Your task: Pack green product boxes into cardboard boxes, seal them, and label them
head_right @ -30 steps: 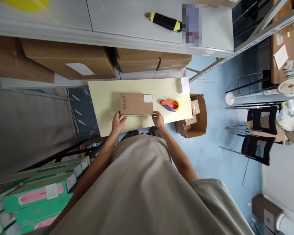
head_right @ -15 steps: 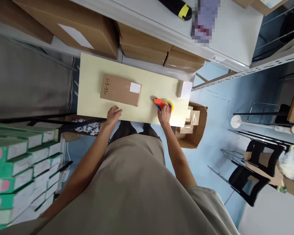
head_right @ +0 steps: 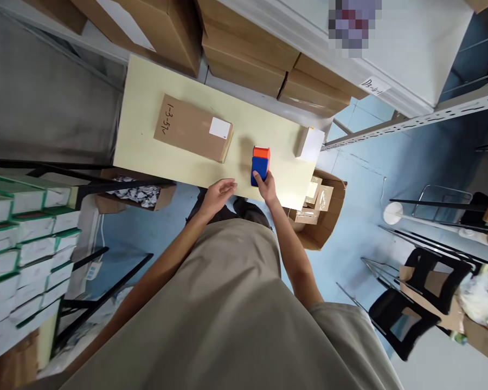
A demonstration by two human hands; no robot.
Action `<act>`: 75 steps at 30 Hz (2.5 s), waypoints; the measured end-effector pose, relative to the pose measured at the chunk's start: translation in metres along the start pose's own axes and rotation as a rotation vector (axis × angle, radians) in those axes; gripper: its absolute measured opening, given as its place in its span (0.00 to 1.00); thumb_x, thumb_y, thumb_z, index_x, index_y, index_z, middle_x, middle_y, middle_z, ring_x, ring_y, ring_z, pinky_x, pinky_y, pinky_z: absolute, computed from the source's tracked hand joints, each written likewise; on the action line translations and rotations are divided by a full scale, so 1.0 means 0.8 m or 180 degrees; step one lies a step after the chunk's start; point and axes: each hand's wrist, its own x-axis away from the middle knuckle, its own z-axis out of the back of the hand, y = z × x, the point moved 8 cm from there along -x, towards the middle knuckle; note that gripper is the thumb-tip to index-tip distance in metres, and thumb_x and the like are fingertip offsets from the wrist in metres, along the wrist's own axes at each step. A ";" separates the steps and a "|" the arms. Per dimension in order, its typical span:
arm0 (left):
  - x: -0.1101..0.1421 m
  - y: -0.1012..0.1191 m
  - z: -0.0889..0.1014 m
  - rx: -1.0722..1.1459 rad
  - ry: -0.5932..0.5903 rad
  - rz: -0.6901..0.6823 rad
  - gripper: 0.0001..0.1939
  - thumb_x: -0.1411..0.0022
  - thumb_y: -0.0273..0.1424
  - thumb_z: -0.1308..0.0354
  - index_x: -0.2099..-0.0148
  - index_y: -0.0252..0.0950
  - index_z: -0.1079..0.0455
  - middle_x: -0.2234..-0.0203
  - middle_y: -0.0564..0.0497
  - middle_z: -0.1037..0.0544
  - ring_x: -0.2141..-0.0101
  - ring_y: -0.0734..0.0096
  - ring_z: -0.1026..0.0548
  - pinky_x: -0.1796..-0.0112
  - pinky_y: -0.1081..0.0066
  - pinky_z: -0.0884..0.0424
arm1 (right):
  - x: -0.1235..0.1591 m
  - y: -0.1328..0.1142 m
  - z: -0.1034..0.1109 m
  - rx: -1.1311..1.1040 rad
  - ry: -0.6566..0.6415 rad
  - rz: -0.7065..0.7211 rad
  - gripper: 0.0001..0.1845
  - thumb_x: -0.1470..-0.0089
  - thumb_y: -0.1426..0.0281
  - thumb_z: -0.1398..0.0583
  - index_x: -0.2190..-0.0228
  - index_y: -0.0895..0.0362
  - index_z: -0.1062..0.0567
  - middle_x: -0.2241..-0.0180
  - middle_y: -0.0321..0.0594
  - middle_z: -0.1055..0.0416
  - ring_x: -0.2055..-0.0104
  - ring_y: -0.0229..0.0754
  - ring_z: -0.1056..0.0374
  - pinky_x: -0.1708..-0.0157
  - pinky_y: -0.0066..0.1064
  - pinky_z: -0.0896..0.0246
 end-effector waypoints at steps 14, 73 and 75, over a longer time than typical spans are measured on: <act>0.033 0.054 0.017 -0.0764 0.0137 -0.0765 0.13 0.32 0.43 0.31 0.53 0.40 0.17 0.57 0.45 0.13 0.59 0.58 0.15 0.55 0.61 0.17 | 0.072 -0.049 -0.073 -0.0973 -0.1009 -0.0143 0.39 0.42 0.29 0.35 0.56 0.52 0.24 0.60 0.39 0.20 0.56 0.46 0.24 0.49 0.39 0.23; -0.098 -0.061 0.134 0.0473 0.2070 -0.0874 0.06 0.34 0.35 0.28 0.60 0.40 0.19 0.62 0.50 0.15 0.61 0.68 0.18 0.57 0.70 0.22 | 0.003 0.034 -0.007 0.3905 -0.0714 0.0937 0.24 0.22 0.59 0.40 0.38 0.64 0.27 0.44 0.68 0.17 0.38 0.64 0.19 0.30 0.56 0.28; -0.098 -0.057 0.133 0.0491 0.2222 -0.0911 0.09 0.32 0.40 0.28 0.61 0.43 0.20 0.62 0.50 0.15 0.60 0.66 0.18 0.57 0.68 0.21 | 0.002 0.034 -0.012 0.4206 -0.0615 0.1147 0.23 0.22 0.60 0.39 0.39 0.66 0.25 0.46 0.68 0.17 0.40 0.61 0.17 0.34 0.51 0.25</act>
